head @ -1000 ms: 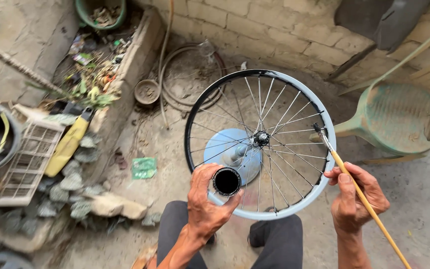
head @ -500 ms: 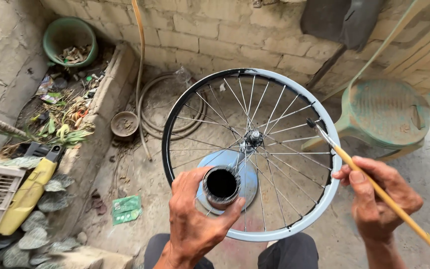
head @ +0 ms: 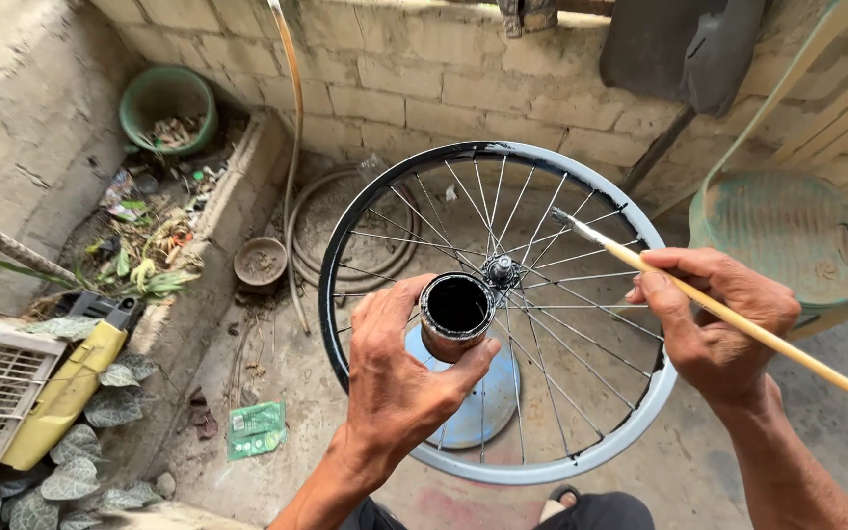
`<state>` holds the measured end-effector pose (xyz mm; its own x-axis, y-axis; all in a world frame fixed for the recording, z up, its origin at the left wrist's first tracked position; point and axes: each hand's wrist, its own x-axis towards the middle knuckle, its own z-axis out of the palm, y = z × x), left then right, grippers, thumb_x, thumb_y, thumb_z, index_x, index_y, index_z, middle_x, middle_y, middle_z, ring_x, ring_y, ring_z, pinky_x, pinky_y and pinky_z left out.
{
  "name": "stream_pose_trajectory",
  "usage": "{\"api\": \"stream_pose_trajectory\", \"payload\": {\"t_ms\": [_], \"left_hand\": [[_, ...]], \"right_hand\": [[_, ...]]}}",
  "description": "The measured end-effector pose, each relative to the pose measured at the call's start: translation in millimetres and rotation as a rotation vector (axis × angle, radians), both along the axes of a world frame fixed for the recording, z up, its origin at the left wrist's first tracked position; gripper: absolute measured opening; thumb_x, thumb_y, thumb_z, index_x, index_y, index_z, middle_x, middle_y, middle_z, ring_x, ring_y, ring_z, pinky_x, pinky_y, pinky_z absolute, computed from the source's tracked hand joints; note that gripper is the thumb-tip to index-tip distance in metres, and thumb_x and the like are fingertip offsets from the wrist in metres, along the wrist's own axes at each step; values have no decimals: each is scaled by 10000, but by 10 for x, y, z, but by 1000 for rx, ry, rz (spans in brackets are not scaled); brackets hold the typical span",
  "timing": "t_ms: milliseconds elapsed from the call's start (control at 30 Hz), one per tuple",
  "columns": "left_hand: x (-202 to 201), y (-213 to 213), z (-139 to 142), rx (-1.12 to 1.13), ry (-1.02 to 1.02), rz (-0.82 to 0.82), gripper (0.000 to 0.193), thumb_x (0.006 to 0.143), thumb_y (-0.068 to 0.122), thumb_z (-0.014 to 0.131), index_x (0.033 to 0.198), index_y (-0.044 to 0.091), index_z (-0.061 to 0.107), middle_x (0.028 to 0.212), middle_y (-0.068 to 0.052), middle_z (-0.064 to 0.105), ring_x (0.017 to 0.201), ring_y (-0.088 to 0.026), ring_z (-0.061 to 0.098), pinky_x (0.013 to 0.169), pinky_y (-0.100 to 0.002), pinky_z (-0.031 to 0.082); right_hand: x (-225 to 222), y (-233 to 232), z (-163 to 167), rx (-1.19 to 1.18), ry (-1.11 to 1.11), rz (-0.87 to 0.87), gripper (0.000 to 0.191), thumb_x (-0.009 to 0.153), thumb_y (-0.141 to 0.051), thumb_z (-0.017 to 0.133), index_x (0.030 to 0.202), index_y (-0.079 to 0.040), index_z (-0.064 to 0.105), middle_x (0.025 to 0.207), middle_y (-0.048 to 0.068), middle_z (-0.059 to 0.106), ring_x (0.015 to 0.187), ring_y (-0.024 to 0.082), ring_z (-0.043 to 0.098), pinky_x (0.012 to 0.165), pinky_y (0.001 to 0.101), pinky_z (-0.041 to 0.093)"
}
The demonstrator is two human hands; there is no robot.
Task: The person holds a small open can of black paint in one hand and a long-handled brush in the other, applying black paint to the rim of a bicycle wheel that rests on a blue stand on the ground. They work the brush around the rim section by section, dipping the brush into the can as they cover the rim surface.
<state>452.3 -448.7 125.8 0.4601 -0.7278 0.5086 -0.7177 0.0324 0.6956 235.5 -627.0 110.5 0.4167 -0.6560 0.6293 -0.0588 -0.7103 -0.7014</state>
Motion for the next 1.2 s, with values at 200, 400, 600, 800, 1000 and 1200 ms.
{"api": "stream_pose_trajectory", "payload": {"t_ms": [200, 400, 600, 800, 1000, 1200], "left_hand": [[59, -27, 64, 19, 66, 24, 546, 676, 240, 896, 1147, 80, 671, 1087, -80, 723, 1052, -266, 652, 1005, -427, 407], [-24, 72, 361, 41, 161, 123, 595, 654, 221, 910, 1164, 61, 647, 1103, -97, 703, 1076, -293, 631, 1010, -432, 398], [-277, 111, 722, 117, 268, 195, 606, 640, 204, 911, 1166, 61, 645, 1104, -102, 702, 1069, -298, 637, 1007, -435, 408], [-731, 98, 1238, 166, 277, 308, 624, 655, 210, 908, 1193, 50, 635, 1137, -123, 687, 1109, -322, 622, 1030, -454, 412], [-1035, -54, 1591, 173, 293, 394, 597, 695, 216, 898, 1212, 64, 640, 1145, -116, 689, 1134, -311, 620, 1045, -451, 421], [-921, -196, 1690, 120, 266, 377, 622, 714, 210, 891, 1255, 63, 622, 1172, -111, 685, 1150, -297, 614, 1055, -444, 406]], "right_hand": [[35, -94, 127, 115, -29, 19, 128, 1032, 17, 642, 1112, 107, 684, 879, 147, 718, 753, 143, 722, 692, 227, 595], [-9, 82, 463, 274, 9, -66, 143, 1015, 9, 635, 1114, 98, 688, 858, 144, 725, 740, 131, 707, 712, 239, 581], [-116, 156, 942, 377, 98, -42, 158, 957, 17, 657, 1095, 85, 693, 894, 131, 742, 777, 141, 725, 699, 244, 592], [-395, 160, 1752, 557, 114, 65, 149, 937, 25, 680, 1073, 71, 717, 857, 118, 727, 719, 136, 708, 622, 240, 586], [-473, 15, 2398, 466, 209, 264, 159, 922, 16, 680, 1070, 69, 703, 863, 115, 736, 712, 128, 717, 611, 231, 580], [-223, -55, 2687, 347, 236, 351, 137, 921, 29, 681, 1052, 66, 699, 886, 127, 730, 730, 142, 713, 627, 238, 565]]}}
